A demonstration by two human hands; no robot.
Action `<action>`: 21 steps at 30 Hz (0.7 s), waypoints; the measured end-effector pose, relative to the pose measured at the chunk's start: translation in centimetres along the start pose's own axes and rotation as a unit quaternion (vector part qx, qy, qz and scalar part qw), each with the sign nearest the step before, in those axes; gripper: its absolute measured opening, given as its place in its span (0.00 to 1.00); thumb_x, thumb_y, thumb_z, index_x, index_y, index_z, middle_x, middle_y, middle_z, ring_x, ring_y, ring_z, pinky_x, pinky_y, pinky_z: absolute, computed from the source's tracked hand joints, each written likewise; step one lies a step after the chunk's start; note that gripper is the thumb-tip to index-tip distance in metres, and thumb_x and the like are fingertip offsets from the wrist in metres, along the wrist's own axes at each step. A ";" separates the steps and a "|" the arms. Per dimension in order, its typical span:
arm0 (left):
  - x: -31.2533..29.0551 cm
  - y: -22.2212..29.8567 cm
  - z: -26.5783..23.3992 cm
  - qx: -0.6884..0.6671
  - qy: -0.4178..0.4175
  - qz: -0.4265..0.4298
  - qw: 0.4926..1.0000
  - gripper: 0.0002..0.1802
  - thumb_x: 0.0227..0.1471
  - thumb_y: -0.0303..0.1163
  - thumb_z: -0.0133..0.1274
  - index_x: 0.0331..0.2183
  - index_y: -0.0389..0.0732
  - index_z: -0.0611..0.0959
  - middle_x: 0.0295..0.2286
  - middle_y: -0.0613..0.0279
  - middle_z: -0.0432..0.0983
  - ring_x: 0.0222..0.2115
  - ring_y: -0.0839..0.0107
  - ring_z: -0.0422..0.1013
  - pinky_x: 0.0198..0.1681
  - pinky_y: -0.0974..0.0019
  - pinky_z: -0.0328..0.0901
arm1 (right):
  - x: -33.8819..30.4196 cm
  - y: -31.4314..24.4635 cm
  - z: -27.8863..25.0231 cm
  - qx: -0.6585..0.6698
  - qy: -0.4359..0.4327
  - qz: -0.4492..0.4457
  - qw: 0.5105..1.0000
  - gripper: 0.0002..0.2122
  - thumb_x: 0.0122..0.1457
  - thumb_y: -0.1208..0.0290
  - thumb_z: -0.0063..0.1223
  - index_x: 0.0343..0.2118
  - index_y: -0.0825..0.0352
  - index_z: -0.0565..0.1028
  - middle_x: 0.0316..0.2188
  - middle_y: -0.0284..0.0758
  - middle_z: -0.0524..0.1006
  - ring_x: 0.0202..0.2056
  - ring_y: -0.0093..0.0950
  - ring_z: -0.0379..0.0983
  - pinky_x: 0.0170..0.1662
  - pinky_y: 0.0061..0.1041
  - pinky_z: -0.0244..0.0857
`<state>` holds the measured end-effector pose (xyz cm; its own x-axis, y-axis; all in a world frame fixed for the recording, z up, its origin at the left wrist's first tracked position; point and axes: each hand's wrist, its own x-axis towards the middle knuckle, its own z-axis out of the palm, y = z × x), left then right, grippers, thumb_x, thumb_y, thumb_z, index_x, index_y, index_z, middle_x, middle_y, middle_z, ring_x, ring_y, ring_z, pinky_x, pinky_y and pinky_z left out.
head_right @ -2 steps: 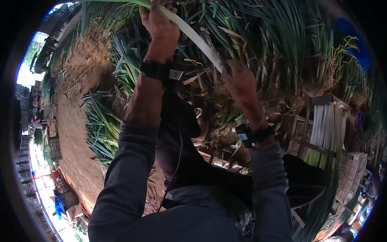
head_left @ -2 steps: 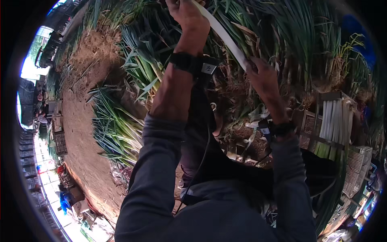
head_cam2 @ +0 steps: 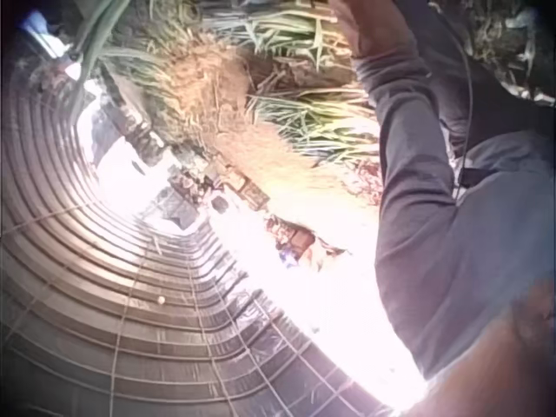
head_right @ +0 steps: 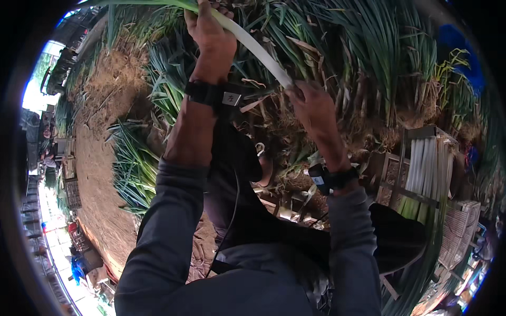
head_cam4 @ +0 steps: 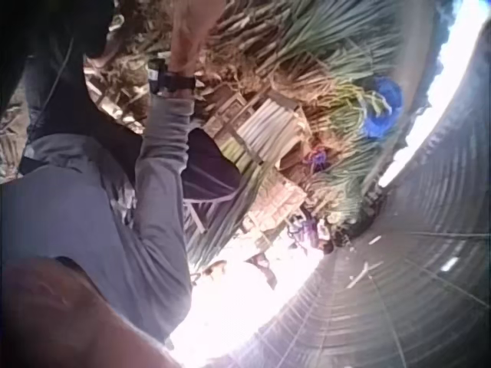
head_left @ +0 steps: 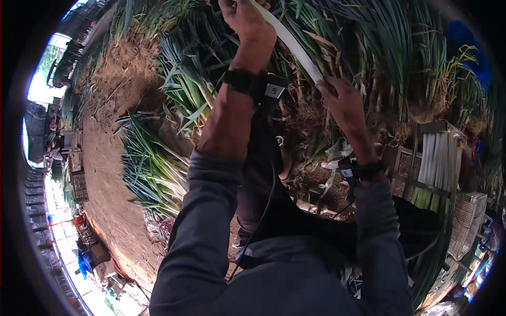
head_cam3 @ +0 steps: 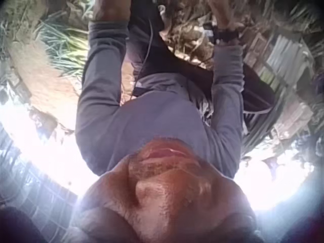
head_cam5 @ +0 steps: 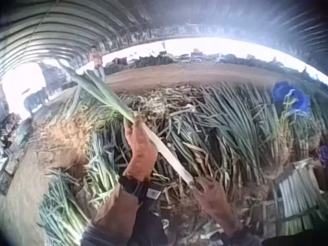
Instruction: The person peels the outer layers from leeks by hand and places them onto a metal rack, repeating the process with several leeks.
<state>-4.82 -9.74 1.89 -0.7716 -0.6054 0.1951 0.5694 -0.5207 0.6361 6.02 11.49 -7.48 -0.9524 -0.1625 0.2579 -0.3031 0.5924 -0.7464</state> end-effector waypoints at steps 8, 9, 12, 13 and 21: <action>0.1 2.3 0.0 0.004 0.061 -0.018 0.998 0.17 0.61 0.32 0.51 0.51 0.45 0.72 0.30 0.68 0.69 0.27 0.72 0.68 0.27 0.64 0.65 | 0.0 -0.3 1.5 -0.075 0.038 -0.116 0.990 0.12 0.54 0.70 0.57 0.42 0.64 0.77 0.36 0.42 0.77 0.37 0.45 0.75 0.38 0.38 0.70; 1.8 2.4 -1.8 0.003 0.004 0.090 0.996 0.15 0.62 0.36 0.51 0.49 0.46 0.72 0.29 0.69 0.69 0.27 0.73 0.67 0.28 0.65 0.65 | 0.0 -1.5 2.1 -0.062 0.022 -0.118 0.991 0.11 0.54 0.72 0.57 0.41 0.63 0.77 0.36 0.42 0.78 0.37 0.45 0.75 0.38 0.38 0.70; 0.0 1.6 0.0 -0.005 0.018 0.067 0.998 0.15 0.61 0.40 0.53 0.45 0.47 0.69 0.20 0.68 0.66 0.15 0.76 0.64 0.17 0.70 0.63 | -0.3 0.9 1.7 -0.127 0.072 -0.175 0.974 0.10 0.54 0.73 0.56 0.40 0.63 0.76 0.36 0.42 0.78 0.38 0.45 0.75 0.37 0.40 0.70; 0.1 1.5 -0.2 -0.004 0.028 0.055 0.998 0.15 0.61 0.41 0.52 0.45 0.47 0.69 0.21 0.69 0.66 0.15 0.76 0.64 0.17 0.71 0.62 | -0.1 1.3 2.2 -0.132 0.056 -0.132 0.981 0.09 0.55 0.73 0.56 0.39 0.64 0.76 0.35 0.43 0.78 0.37 0.46 0.75 0.37 0.40 0.69; 0.0 2.3 -1.2 -0.007 0.074 0.028 0.997 0.26 0.61 0.44 0.52 0.58 0.48 0.67 0.26 0.73 0.66 0.22 0.82 0.62 0.22 0.74 0.60 | 0.8 1.1 3.2 -0.144 -0.018 -0.107 0.984 0.09 0.58 0.70 0.53 0.40 0.67 0.76 0.34 0.46 0.78 0.37 0.50 0.74 0.39 0.45 0.66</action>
<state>-3.15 -11.65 2.39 -0.6897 -0.7145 0.1172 0.6145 -0.4919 0.6168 4.77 9.51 -10.04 -0.8697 -0.3321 0.3651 -0.4802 0.7401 -0.4709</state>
